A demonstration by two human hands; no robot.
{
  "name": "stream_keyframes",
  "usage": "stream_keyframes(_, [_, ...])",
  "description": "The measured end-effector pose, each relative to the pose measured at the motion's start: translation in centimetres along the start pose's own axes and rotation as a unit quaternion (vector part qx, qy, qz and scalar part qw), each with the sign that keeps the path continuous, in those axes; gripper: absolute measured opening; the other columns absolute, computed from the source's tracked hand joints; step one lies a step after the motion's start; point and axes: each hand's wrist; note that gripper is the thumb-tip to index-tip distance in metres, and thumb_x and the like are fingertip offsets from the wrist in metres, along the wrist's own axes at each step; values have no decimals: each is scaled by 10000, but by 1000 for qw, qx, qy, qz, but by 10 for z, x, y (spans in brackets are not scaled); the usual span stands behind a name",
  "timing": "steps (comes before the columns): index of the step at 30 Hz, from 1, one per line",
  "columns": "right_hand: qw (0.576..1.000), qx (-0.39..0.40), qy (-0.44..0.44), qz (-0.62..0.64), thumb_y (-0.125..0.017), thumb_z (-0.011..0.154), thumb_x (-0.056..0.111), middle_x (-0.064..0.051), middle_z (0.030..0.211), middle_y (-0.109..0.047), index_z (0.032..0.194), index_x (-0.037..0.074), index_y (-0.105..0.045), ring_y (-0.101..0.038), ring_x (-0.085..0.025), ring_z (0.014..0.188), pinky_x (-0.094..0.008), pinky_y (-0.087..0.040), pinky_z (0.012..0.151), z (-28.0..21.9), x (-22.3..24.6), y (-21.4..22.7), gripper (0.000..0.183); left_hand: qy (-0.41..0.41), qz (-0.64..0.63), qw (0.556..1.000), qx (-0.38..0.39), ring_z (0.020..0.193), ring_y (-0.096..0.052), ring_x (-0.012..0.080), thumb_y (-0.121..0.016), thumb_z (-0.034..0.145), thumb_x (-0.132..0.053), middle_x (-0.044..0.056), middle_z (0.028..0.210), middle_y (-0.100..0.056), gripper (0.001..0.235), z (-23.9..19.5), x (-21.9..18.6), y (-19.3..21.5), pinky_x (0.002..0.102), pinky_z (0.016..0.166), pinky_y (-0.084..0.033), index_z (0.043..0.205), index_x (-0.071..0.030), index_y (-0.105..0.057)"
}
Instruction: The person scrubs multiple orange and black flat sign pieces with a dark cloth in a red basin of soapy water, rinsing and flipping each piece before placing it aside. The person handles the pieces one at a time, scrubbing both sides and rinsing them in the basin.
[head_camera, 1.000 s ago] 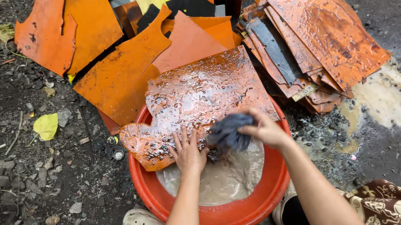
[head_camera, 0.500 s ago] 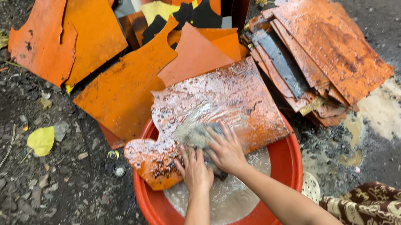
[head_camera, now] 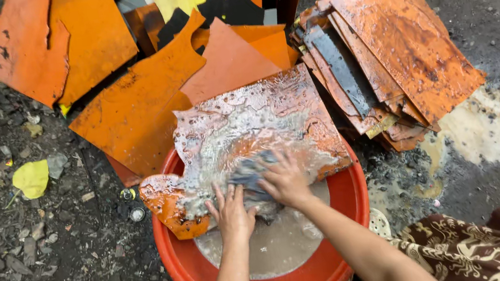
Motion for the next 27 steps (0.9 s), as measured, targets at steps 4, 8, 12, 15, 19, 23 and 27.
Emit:
stream_keyframes(4, [998, -21, -25, -48, -692, 916, 367, 26, 1557, -504, 1169, 253, -739, -271, -333, 1533, -663, -169, 1217, 0, -63, 31, 281, -1, -44, 999, -14, 1567, -20, 299, -854, 741, -361, -81, 1683, -159, 937, 2, 1, -6, 651, 1221, -9, 1543, -292, -374])
stream_keyframes(8, [997, -75, -31, -1, -657, 925, 313, -32, 1558, -501, 1354, 306, -676, -283, -416, 1468, -650, -193, 1158, 45, -38, 24, 430, -21, -34, 998, -53, 1557, -43, 318, -859, 748, -334, -45, 1680, -196, 920, 3, 2, -11, 675, 1202, -35, 1540, -244, -399])
stream_keyframes(12, [994, -43, 51, 88, -687, 929, 283, -26, 1537, -529, 1357, 255, -655, -371, -355, 1495, -583, -245, 1215, 16, 19, 17, 430, 1, -8, 1000, -7, 1593, -39, 299, -860, 759, -340, -54, 1695, -209, 839, 0, 2, -2, 661, 1239, -40, 1493, -282, -456])
stream_keyframes(15, [997, -34, 63, 31, -681, 859, 181, -55, 1538, -523, 1337, 259, -665, -389, -351, 1472, -604, -255, 1196, -23, -14, 31, 484, -8, -16, 1000, -20, 1590, -57, 303, -858, 752, -332, -58, 1697, -215, 855, 4, 1, 1, 666, 1229, -59, 1503, -291, -452])
stream_keyframes(19, [995, -95, -21, 11, -636, 907, 91, -117, 1533, -556, 1277, 180, -661, -378, -440, 1470, -636, -263, 1171, -13, -84, 43, 382, -20, -38, 999, -35, 1559, -48, 325, -856, 745, -350, -58, 1673, -195, 938, 4, 0, -7, 690, 1201, -49, 1553, -301, -383])
stream_keyframes(23, [985, -162, -37, 40, -617, 839, 20, -111, 1549, -555, 1415, 237, -638, -422, -404, 1483, -594, -357, 1180, 35, -45, 16, 615, 11, -17, 1000, -11, 1569, -30, 318, -851, 754, -389, -73, 1690, -157, 921, 22, -11, -9, 692, 1207, -41, 1541, -335, -377])
stream_keyframes(27, [991, -77, 82, 73, -692, 719, 63, -121, 1422, -626, 1276, 227, -698, -456, -435, 1384, -638, -322, 1091, 2, 7, 13, 581, 8, 14, 1000, -8, 1592, -33, 331, -850, 771, -409, -48, 1723, -136, 837, 18, -8, -6, 686, 1212, -43, 1495, -320, -439])
Point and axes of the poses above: each hand's wrist, its own z-axis towards the middle knuckle, its own y-axis out of the back of the hand, x = y × z
